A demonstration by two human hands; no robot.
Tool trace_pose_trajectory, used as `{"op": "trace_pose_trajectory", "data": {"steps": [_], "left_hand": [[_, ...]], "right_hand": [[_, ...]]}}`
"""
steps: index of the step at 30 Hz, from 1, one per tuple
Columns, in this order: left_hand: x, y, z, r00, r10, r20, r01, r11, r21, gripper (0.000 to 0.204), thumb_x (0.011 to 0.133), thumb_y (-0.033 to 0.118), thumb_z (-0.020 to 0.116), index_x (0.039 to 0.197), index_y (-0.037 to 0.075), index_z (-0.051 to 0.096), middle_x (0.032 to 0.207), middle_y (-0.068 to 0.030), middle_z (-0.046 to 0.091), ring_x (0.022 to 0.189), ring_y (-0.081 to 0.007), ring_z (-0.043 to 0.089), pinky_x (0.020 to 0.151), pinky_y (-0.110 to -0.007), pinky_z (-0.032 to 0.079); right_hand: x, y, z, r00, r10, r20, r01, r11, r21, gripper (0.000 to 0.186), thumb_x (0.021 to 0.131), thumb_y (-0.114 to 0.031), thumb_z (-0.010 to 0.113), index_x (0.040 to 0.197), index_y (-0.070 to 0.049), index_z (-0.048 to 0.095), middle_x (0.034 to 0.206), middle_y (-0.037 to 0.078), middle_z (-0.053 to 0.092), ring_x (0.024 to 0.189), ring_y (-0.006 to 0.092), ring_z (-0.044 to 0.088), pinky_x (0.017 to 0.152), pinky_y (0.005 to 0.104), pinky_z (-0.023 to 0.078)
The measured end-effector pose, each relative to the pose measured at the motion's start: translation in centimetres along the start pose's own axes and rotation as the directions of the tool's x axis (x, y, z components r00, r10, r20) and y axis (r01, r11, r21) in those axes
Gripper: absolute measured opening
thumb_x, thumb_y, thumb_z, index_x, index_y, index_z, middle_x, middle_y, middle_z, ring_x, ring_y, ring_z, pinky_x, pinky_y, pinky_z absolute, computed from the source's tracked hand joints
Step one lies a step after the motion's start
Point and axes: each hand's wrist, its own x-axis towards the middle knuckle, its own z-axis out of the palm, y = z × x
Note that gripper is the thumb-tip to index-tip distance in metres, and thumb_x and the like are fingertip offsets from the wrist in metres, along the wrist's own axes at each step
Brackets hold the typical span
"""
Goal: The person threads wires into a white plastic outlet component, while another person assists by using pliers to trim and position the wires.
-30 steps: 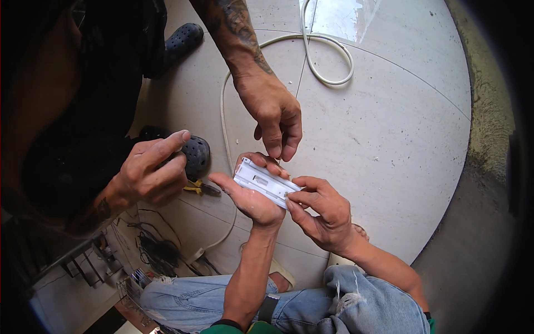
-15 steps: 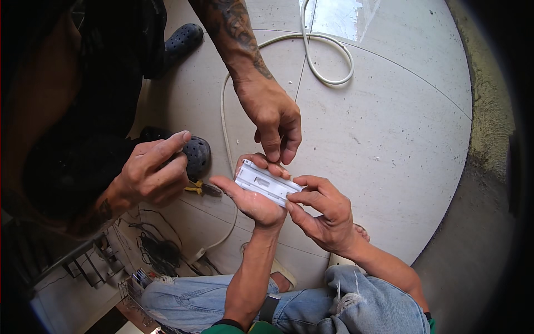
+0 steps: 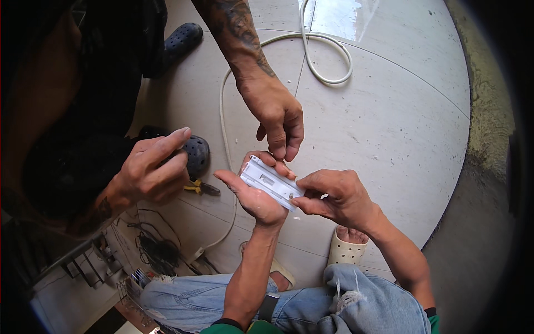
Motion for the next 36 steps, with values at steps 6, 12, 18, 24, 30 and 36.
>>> {"op": "trace_pose_trajectory", "data": {"steps": [6, 12, 18, 24, 30, 36], "left_hand": [[0.0, -0.2, -0.3, 0.999, 0.018, 0.031, -0.018, 1.0, -0.01, 0.085, 0.084, 0.086, 0.018, 0.085, 0.007, 0.049, 0.066, -0.0086, 0.054, 0.059, -0.0216, 0.055, 0.059, -0.034, 0.051], [0.0, 0.0, 0.1, 1.0, -0.018, -0.003, 0.018, 1.0, -0.026, 0.09, 0.082, 0.087, 0.009, 0.086, 0.007, 0.048, 0.065, -0.0076, 0.054, 0.058, -0.0195, 0.055, 0.06, -0.032, 0.051], [0.3, -0.1, -0.6, 0.995, -0.063, 0.079, 0.066, 0.997, -0.036, 0.087, 0.083, 0.087, 0.019, 0.088, 0.006, 0.051, 0.068, -0.0079, 0.054, 0.06, -0.0208, 0.055, 0.058, -0.035, 0.051], [0.2, -0.1, 0.6, 0.998, -0.056, -0.017, 0.055, 0.998, -0.015, 0.095, 0.083, 0.087, 0.008, 0.089, 0.005, 0.054, 0.068, -0.0077, 0.056, 0.061, -0.0212, 0.057, 0.06, -0.033, 0.051], [0.4, 1.3, -1.1, 0.975, 0.201, 0.098, -0.22, 0.795, 0.566, 0.058, 0.098, 0.059, 0.046, 0.09, 0.003, 0.06, 0.074, -0.0045, 0.058, 0.064, -0.0116, 0.057, 0.055, -0.029, 0.047], [-4.4, 6.6, 1.1, 0.952, -0.294, -0.081, 0.169, 0.287, 0.943, 0.041, 0.101, 0.035, 0.053, 0.087, -0.001, 0.064, 0.061, 0.003, 0.051, 0.051, -0.0035, 0.041, 0.046, -0.023, 0.033]], "right_hand": [[0.5, -0.2, -0.8, 0.995, -0.033, 0.095, 0.037, 0.999, -0.04, 0.023, 0.081, -0.021, 0.077, 0.092, -0.003, 0.066, 0.072, 0.012, 0.063, 0.064, 0.0298, 0.063, 0.057, 0.0371, 0.048], [0.4, -0.4, -0.9, 0.994, -0.005, 0.11, 0.021, 0.989, -0.143, 0.023, 0.083, -0.022, 0.076, 0.089, -0.004, 0.065, 0.071, 0.013, 0.063, 0.064, 0.0296, 0.063, 0.057, 0.0359, 0.049], [0.4, -1.4, -0.4, 0.864, 0.437, 0.25, -0.5, 0.802, 0.326, 0.025, 0.09, -0.02, 0.071, 0.096, 0.003, 0.066, 0.072, 0.007, 0.067, 0.069, 0.015, 0.068, 0.058, 0.0272, 0.052], [-0.7, -1.8, 0.9, 0.814, 0.482, 0.322, -0.543, 0.438, 0.717, 0.033, 0.098, -0.022, 0.059, 0.116, 0.006, 0.056, 0.092, 0.013, 0.068, 0.078, 0.015, 0.07, 0.064, 0.0249, 0.055], [-2.0, -0.8, 0.2, 0.839, 0.528, 0.13, -0.428, 0.493, 0.757, 0.03, 0.1, -0.02, 0.055, 0.119, 0.003, 0.048, 0.094, 0.015, 0.067, 0.081, 0.0168, 0.07, 0.065, 0.026, 0.055], [-3.6, -0.5, -0.3, 0.946, 0.3, 0.124, -0.319, 0.783, 0.534, 0.055, 0.088, -0.012, 0.07, 0.136, -0.005, 0.046, 0.083, 0.003, 0.059, 0.068, 0.0089, 0.056, 0.064, 0.0242, 0.048]]}}
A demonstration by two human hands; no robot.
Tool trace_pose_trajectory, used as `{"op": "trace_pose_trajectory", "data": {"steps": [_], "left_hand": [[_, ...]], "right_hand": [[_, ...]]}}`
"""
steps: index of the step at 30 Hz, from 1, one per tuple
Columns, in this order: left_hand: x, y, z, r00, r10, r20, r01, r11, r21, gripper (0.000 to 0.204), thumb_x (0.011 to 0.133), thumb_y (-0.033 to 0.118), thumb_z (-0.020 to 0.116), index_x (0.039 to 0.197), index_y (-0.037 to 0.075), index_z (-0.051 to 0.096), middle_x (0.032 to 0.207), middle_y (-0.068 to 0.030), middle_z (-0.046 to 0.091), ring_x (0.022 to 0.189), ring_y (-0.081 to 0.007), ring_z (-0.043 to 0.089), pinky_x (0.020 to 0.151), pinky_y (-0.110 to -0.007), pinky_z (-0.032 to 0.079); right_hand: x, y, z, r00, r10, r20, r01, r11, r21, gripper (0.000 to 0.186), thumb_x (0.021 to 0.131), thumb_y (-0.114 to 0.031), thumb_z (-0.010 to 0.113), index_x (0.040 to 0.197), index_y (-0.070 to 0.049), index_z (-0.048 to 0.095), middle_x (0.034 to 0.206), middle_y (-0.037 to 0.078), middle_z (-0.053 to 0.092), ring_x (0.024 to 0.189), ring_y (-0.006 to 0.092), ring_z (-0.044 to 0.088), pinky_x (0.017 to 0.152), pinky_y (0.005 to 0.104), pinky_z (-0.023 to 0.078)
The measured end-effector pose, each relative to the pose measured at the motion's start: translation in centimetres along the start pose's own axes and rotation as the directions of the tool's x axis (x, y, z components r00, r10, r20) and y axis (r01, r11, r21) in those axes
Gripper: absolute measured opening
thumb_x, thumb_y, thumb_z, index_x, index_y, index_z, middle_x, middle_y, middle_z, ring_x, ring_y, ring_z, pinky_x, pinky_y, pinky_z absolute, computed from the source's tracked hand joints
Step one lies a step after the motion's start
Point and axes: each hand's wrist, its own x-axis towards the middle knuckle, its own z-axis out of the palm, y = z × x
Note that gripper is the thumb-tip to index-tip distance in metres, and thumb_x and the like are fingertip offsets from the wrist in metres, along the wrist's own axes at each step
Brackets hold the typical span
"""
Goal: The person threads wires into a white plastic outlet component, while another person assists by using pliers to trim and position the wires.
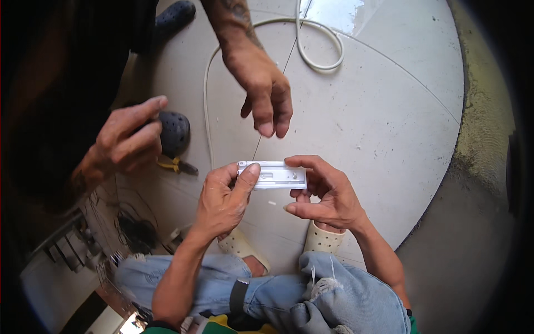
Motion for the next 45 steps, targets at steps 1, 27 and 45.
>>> {"op": "trace_pose_trajectory", "data": {"steps": [1, 27, 45], "left_hand": [[-1.0, 0.1, -0.5, 0.997, 0.016, 0.069, -0.013, 0.999, -0.043, 0.038, 0.102, 0.032, 0.052, 0.088, -0.001, 0.064, 0.061, 0.0036, 0.049, 0.054, -0.0033, 0.04, 0.048, -0.024, 0.032], [-9.3, -5.7, 1.2, 0.978, -0.207, 0.025, 0.202, 0.908, -0.367, 0.024, 0.088, 0.017, 0.074, 0.084, 0.0, 0.058, 0.069, -0.0011, 0.059, 0.057, -0.0022, 0.054, 0.051, -0.017, 0.044], [-9.1, -6.5, 1.3, 0.976, -0.166, 0.138, 0.212, 0.861, -0.462, 0.028, 0.085, 0.011, 0.077, 0.076, 0.001, 0.052, 0.064, -0.007, 0.058, 0.045, -0.0126, 0.061, 0.037, -0.023, 0.048]], "right_hand": [[-0.3, -1.0, 0.0, 0.998, 0.051, 0.025, -0.046, 0.988, -0.149, 0.057, 0.085, -0.013, 0.074, 0.135, -0.005, 0.048, 0.086, 0.004, 0.059, 0.071, 0.0086, 0.056, 0.065, 0.0238, 0.048], [-5.5, 1.6, 2.6, 0.979, -0.02, 0.201, 0.098, 0.916, -0.389, 0.048, 0.07, -0.017, 0.083, 0.111, -0.001, 0.064, 0.092, 0.014, 0.069, 0.078, 0.0253, 0.069, 0.068, 0.0315, 0.053], [-5.3, 0.3, 2.8, 0.943, 0.051, 0.329, 0.165, 0.787, -0.595, 0.048, 0.072, -0.022, 0.083, 0.112, -0.003, 0.064, 0.087, 0.012, 0.067, 0.075, 0.0275, 0.066, 0.067, 0.0373, 0.052]]}}
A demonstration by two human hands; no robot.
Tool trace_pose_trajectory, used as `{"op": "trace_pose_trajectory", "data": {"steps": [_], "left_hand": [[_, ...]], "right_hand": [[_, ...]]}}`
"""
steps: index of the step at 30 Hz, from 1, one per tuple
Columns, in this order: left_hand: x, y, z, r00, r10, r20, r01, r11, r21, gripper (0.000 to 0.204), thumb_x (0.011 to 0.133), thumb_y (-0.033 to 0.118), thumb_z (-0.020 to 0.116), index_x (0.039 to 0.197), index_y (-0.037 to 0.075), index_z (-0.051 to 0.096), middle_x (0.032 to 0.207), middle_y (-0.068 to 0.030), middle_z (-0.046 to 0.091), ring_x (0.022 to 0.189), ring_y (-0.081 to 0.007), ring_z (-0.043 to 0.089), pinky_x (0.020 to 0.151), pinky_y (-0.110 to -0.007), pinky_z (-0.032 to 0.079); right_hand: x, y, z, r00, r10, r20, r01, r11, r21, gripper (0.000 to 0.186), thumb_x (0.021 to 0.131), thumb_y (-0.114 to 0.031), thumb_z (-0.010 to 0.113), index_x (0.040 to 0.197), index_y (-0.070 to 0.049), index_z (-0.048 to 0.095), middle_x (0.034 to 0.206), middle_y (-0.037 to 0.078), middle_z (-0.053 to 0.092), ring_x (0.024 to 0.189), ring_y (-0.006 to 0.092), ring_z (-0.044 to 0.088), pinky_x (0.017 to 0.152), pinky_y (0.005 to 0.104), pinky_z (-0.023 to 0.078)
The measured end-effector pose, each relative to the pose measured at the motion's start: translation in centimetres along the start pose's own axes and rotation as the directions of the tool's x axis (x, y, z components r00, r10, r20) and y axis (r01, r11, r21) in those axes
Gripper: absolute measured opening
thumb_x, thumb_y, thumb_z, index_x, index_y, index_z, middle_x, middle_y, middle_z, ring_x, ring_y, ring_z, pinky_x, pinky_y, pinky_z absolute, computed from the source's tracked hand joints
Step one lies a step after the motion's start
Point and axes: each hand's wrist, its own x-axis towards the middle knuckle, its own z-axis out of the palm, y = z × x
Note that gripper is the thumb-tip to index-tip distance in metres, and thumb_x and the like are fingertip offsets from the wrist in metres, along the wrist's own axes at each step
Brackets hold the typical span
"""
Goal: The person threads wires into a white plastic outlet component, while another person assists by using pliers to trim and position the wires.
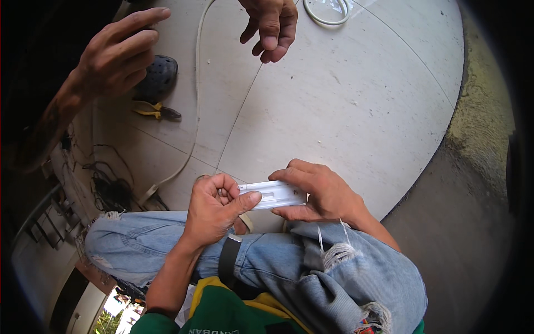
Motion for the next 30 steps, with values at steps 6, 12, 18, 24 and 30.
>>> {"op": "trace_pose_trajectory", "data": {"steps": [6, 12, 18, 24, 30], "left_hand": [[-0.2, 0.3, 0.1, 0.999, -0.001, -0.039, 0.003, 0.999, 0.041, 0.029, 0.086, 0.014, 0.076, 0.075, 0.001, 0.052, 0.063, -0.0065, 0.058, 0.045, -0.011, 0.06, 0.036, -0.023, 0.048], [-0.1, 0.1, -0.8, 1.0, -0.006, 0.009, 0.006, 1.0, 0.005, 0.026, 0.087, 0.014, 0.075, 0.078, 0.0, 0.055, 0.066, -0.0049, 0.058, 0.047, -0.0069, 0.056, 0.04, -0.023, 0.049], [-0.3, 0.2, -1.1, 1.0, 0.014, 0.005, -0.013, 0.998, -0.055, 0.021, 0.086, 0.011, 0.075, 0.084, -0.001, 0.058, 0.069, -0.0032, 0.059, 0.054, -0.0043, 0.054, 0.045, -0.021, 0.047], [-0.2, 0.2, -1.1, 0.999, 0.019, -0.046, -0.02, 1.0, -0.022, 0.017, 0.086, 0.009, 0.073, 0.085, 0.0, 0.058, 0.069, -0.0029, 0.059, 0.055, -0.004, 0.054, 0.046, -0.019, 0.045], [0.1, -0.1, -1.0, 0.998, -0.002, -0.061, -0.001, 0.998, -0.056, 0.017, 0.088, 0.01, 0.071, 0.087, 0.0, 0.058, 0.068, -0.0028, 0.059, 0.056, -0.0046, 0.055, 0.049, -0.018, 0.046]], "right_hand": [[0.4, 0.7, 0.6, 0.996, -0.026, -0.085, 0.032, 0.997, 0.068, 0.05, 0.071, -0.023, 0.083, 0.112, -0.002, 0.063, 0.089, 0.013, 0.067, 0.078, 0.0266, 0.068, 0.068, 0.0344, 0.053], [0.2, 0.6, 1.1, 0.991, 0.072, -0.11, -0.045, 0.972, 0.231, 0.05, 0.066, -0.019, 0.084, 0.108, 0.0, 0.065, 0.087, 0.011, 0.069, 0.075, 0.0191, 0.068, 0.066, 0.0281, 0.053], [-0.1, 0.5, 1.0, 0.977, 0.176, -0.122, -0.126, 0.931, 0.341, 0.05, 0.065, -0.014, 0.085, 0.108, 0.002, 0.064, 0.09, 0.008, 0.069, 0.077, 0.0144, 0.068, 0.067, 0.0244, 0.052], [-0.1, 0.5, 1.5, 0.937, 0.348, -0.03, -0.187, 0.574, 0.797, 0.039, 0.084, -0.014, 0.073, 0.112, 0.007, 0.056, 0.079, 0.006, 0.063, 0.064, 0.0103, 0.061, 0.055, 0.0202, 0.048], [0.2, 0.8, 1.7, 0.86, 0.457, 0.228, -0.402, 0.332, 0.853, 0.024, 0.1, -0.018, 0.054, 0.105, 0.005, 0.055, 0.071, 0.007, 0.06, 0.045, 0.0071, 0.05, 0.041, 0.0199, 0.04]]}}
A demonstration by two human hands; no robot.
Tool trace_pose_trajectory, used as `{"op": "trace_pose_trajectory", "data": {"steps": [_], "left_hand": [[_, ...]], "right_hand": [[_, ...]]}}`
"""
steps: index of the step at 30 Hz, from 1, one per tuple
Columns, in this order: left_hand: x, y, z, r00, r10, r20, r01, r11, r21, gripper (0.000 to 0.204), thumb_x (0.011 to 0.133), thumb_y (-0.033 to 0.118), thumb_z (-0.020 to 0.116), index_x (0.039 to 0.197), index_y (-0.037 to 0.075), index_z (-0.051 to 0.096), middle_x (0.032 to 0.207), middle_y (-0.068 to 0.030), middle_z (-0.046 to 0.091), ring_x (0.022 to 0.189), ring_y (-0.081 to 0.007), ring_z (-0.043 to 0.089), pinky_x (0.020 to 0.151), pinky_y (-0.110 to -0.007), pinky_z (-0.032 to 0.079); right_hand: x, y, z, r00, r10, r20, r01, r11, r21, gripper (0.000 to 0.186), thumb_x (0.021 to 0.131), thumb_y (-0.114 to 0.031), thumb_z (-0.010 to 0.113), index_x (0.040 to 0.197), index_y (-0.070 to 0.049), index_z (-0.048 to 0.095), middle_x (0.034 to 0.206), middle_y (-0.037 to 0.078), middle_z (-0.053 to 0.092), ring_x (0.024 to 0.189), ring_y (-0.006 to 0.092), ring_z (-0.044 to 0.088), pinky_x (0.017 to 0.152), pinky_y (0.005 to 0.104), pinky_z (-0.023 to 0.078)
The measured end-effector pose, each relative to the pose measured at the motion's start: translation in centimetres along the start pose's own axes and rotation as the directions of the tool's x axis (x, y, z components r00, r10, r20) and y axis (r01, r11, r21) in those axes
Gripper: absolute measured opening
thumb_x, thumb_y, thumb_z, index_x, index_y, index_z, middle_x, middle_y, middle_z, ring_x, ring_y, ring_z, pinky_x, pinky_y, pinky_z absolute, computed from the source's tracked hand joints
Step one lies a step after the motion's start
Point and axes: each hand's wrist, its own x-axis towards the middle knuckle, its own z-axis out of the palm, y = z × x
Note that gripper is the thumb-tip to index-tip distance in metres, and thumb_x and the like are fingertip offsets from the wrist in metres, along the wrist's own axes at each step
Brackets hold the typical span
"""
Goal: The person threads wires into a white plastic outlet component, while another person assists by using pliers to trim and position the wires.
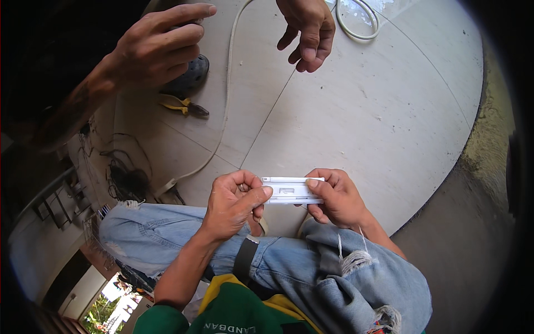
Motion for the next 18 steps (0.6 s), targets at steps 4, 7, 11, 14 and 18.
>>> {"op": "trace_pose_trajectory", "data": {"steps": [4, 7, 11, 14, 18], "left_hand": [[0.1, -0.5, -0.2, 1.0, 0.022, -0.004, -0.022, 1.0, -0.001, 0.016, 0.088, 0.01, 0.07, 0.089, -0.001, 0.057, 0.07, -0.0036, 0.06, 0.057, -0.0058, 0.057, 0.051, -0.019, 0.048], [0.2, -0.8, -0.1, 0.999, 0.045, -0.023, -0.045, 0.999, 0.007, 0.017, 0.089, 0.011, 0.07, 0.09, -0.001, 0.057, 0.073, -0.0047, 0.061, 0.059, -0.007, 0.059, 0.053, -0.02, 0.05], [0.4, -0.9, 0.3, 0.998, 0.052, -0.029, -0.052, 0.999, -0.006, 0.014, 0.088, 0.01, 0.068, 0.089, 0.001, 0.058, 0.076, -0.0059, 0.064, 0.063, -0.0088, 0.062, 0.06, -0.022, 0.052], [0.4, -1.0, 0.2, 0.998, 0.051, -0.022, -0.051, 0.999, 0.013, 0.014, 0.091, 0.012, 0.065, 0.09, 0.0, 0.058, 0.078, -0.0084, 0.065, 0.065, -0.0115, 0.065, 0.06, -0.024, 0.054], [0.6, -1.2, 0.3, 1.0, -0.004, 0.015, 0.005, 0.995, -0.101, 0.02, 0.094, 0.014, 0.062, 0.097, -0.006, 0.058, 0.081, -0.0119, 0.065, 0.065, -0.0139, 0.067, 0.058, -0.024, 0.056]], "right_hand": [[0.1, -0.5, 0.8, 0.991, 0.133, -0.01, -0.131, 0.984, 0.117, 0.022, 0.101, -0.019, 0.05, 0.102, 0.002, 0.054, 0.066, 0.006, 0.057, 0.042, 0.0073, 0.046, 0.037, 0.0207, 0.036], [0.2, -0.6, 0.7, 0.974, 0.224, -0.031, -0.216, 0.962, 0.17, 0.016, 0.101, -0.017, 0.05, 0.101, -0.001, 0.052, 0.064, 0.005, 0.054, 0.041, 0.0065, 0.042, 0.036, 0.0212, 0.033], [0.2, -0.3, 0.8, 0.968, 0.243, -0.065, -0.22, 0.942, 0.255, 0.009, 0.1, -0.016, 0.05, 0.1, -0.007, 0.051, 0.063, 0.002, 0.049, 0.043, 0.0055, 0.035, 0.036, 0.0219, 0.027], [0.4, -0.2, 1.0, 0.971, 0.225, -0.078, -0.198, 0.945, 0.258, 0.007, 0.1, -0.015, 0.051, 0.1, -0.008, 0.051, 0.063, 0.002, 0.049, 0.045, 0.0056, 0.036, 0.038, 0.0222, 0.026], [0.7, 0.0, 1.0, 0.971, 0.218, -0.097, -0.186, 0.945, 0.269, 0.01, 0.099, -0.017, 0.054, 0.1, -0.008, 0.051, 0.063, 0.002, 0.049, 0.045, 0.0054, 0.037, 0.039, 0.0218, 0.026]]}}
